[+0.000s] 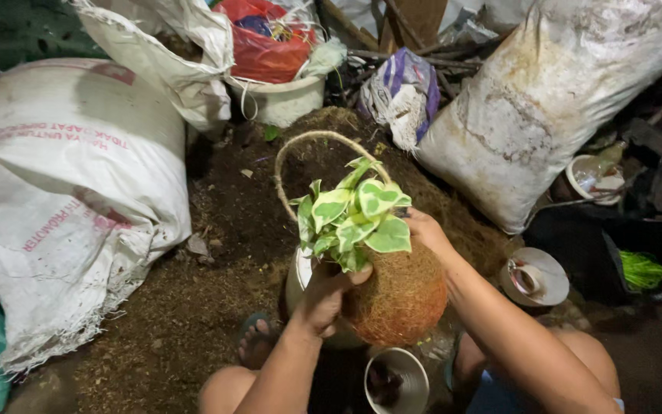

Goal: The person wraps a coconut shell planter with a plant inside using a dark cloth and secures it with twine. They then trim excess twine with scissors.

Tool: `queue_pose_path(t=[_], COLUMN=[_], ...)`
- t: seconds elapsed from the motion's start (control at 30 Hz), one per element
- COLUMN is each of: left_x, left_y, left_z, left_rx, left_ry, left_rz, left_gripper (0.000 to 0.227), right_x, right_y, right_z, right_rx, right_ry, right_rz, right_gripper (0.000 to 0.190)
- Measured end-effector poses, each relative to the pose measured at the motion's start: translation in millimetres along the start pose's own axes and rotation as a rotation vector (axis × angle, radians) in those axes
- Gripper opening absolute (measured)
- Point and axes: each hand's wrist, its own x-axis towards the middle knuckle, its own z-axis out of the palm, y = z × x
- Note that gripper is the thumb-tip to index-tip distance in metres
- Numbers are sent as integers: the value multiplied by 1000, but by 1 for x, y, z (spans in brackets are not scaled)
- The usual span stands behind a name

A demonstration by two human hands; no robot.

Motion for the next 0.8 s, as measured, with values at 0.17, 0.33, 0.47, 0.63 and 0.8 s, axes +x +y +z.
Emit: queue_pose_path(t=[0.17, 0.33, 0.47, 0.63, 0.8], left_x=[17, 21, 23, 28, 29], left_y=[-28, -57, -65, -59, -36], left_z=[-23, -26, -28, -39, -31], left_rx=[229, -90, 149, 103, -116], left_ry=[-65, -337, -152, 39, 123], left_rz=[-270, -118, -133, -98, 252], left_gripper=[72, 64, 59, 50, 40], right_x=[-5, -22, -26, -33, -107], right_y=[4, 3, 5, 32, 61], right_z=[-4, 15, 13, -4, 39], right_rx=[-49, -169, -294, -534, -862], right_ry=[-159, -41, 56, 174, 78], right_rz=[-102, -100, -94, -17, 76], right_gripper=[36, 37, 37, 38, 39])
